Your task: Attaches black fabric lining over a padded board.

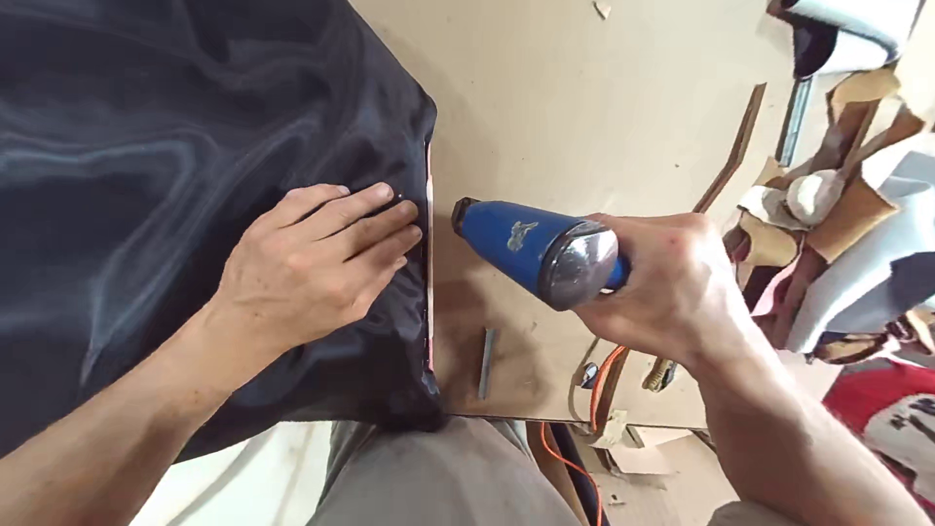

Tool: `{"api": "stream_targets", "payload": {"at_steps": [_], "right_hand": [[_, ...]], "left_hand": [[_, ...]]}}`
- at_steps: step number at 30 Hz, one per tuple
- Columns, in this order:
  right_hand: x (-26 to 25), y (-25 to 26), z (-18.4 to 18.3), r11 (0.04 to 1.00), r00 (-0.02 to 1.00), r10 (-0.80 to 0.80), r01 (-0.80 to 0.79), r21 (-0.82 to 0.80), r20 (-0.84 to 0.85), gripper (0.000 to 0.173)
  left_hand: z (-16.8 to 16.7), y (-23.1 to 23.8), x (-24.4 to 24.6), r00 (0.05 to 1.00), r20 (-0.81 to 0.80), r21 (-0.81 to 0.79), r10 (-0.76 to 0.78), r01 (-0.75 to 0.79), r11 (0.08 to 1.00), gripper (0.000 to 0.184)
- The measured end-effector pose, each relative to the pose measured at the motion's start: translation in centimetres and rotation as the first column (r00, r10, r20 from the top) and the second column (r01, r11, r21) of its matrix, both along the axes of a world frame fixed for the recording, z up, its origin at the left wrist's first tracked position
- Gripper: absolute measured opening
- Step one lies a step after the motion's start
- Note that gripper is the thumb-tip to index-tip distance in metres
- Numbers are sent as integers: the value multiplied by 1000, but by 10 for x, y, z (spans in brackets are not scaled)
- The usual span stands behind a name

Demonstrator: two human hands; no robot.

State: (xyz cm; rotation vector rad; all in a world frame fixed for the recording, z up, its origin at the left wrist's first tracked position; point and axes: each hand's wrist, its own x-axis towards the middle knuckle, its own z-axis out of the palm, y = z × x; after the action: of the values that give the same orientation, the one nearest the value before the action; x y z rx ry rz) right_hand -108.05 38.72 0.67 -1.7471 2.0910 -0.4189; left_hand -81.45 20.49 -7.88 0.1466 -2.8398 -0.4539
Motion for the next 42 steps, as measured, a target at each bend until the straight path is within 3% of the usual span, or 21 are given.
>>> {"api": "stream_targets", "payload": {"at_steps": [17, 23, 28, 31, 34, 36, 38, 42], "right_hand": [[-13, -23, -26, 987, 980, 158, -155, -36, 125, 25], [-13, -26, -32, 983, 975, 183, -179, -38, 126, 27], [-11, -30, -30, 983, 978, 185, -186, -1, 93, 19], [-26, -11, -5, 999, 996, 46, -46, 0, 82, 24], [-42, 18, 26, 969, 975, -217, 221, 113, -47, 50], [-52, 33, 28, 935, 946, -306, 319, 153, -105, 66], [-59, 39, 13, 904, 925, -360, 378, 199, -121, 77], [-76, 42, -53, 907, 909, -385, 404, 117, -157, 69]], "left_hand": [[-15, -1, 10, 994, -92, 6, 53, -53, 999, 30], [-16, -1, 9, 993, -102, 19, 54, -52, 998, 30], [-15, -1, 11, 995, -86, 20, 58, -56, 998, 30], [-15, -2, 9, 994, -88, 15, 60, -59, 998, 30], [-17, -1, 12, 993, -98, -6, 66, -67, 998, 30], [-16, -1, 11, 994, -83, -24, 64, -66, 998, 31], [-11, 1, 11, 997, -39, -39, 67, -69, 997, 31], [7, 14, 7, 989, 109, -117, 104, -91, 989, 35]]}}
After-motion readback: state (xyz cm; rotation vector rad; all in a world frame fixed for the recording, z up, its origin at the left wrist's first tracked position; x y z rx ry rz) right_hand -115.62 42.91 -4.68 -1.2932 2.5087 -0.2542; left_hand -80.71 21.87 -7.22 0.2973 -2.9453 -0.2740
